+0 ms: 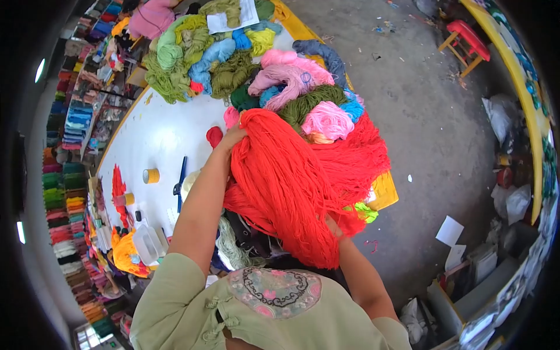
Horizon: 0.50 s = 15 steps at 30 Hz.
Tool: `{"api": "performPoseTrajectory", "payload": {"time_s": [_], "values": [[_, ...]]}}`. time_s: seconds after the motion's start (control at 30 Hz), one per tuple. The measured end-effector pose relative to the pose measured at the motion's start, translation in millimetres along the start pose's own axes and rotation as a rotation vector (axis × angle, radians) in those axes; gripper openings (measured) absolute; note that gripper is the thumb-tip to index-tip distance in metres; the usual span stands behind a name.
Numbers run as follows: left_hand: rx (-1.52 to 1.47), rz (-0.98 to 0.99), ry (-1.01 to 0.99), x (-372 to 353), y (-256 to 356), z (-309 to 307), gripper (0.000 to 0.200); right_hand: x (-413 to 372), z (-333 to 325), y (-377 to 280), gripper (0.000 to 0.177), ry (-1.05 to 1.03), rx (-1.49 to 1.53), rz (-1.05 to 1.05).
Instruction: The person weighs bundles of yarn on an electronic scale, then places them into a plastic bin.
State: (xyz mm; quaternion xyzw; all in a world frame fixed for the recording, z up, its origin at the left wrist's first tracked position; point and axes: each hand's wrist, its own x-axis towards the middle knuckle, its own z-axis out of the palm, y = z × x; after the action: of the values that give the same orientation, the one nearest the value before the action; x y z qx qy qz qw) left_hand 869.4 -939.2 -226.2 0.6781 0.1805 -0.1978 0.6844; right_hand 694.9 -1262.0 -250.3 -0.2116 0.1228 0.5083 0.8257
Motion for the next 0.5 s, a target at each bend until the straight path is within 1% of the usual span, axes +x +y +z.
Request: {"api": "performPoseTrajectory", "payload": {"time_s": [0.07,0.17,0.27,0.3,0.33,0.37,0.4,0.43,0.47,0.5], "values": [[-0.057,-0.043,-0.006,-8,10,3,0.070,0,-9,6,0.057,0.035,0.039,-0.001],[0.019,-0.111,0.012,-28,31,-1,0.076,-14,-20,21,0.056,0.084,0.137,-0.026],[0.366,0.220,0.229,-79,47,-10,0.077,-49,-36,39,0.055,0.068,0.452,-0.088],[0.700,0.500,0.460,-97,26,-23,0.061,-61,-35,41,0.055,0.105,0.447,-0.123],[0.682,0.615,0.473,-130,26,-25,0.054,-75,-15,39,0.052,0.338,0.030,-0.285],[0.671,0.724,0.504,-175,33,-25,0.048,-90,11,36,0.048,0.646,-0.409,-0.338],[0.673,0.823,0.549,-219,27,-29,0.042,-99,-18,31,0.040,0.722,-0.667,-0.406],[0.626,0.750,0.499,-259,6,-32,0.034,-107,-14,31,0.039,0.686,-0.677,-0.626],[0.573,0.674,0.448,-298,-18,-31,0.026,-114,29,33,0.041,1.035,-0.842,-0.736],[0.491,0.607,0.329,-337,-37,-29,0.023,-122,51,33,0.039,0.995,-0.980,-0.839]]}}
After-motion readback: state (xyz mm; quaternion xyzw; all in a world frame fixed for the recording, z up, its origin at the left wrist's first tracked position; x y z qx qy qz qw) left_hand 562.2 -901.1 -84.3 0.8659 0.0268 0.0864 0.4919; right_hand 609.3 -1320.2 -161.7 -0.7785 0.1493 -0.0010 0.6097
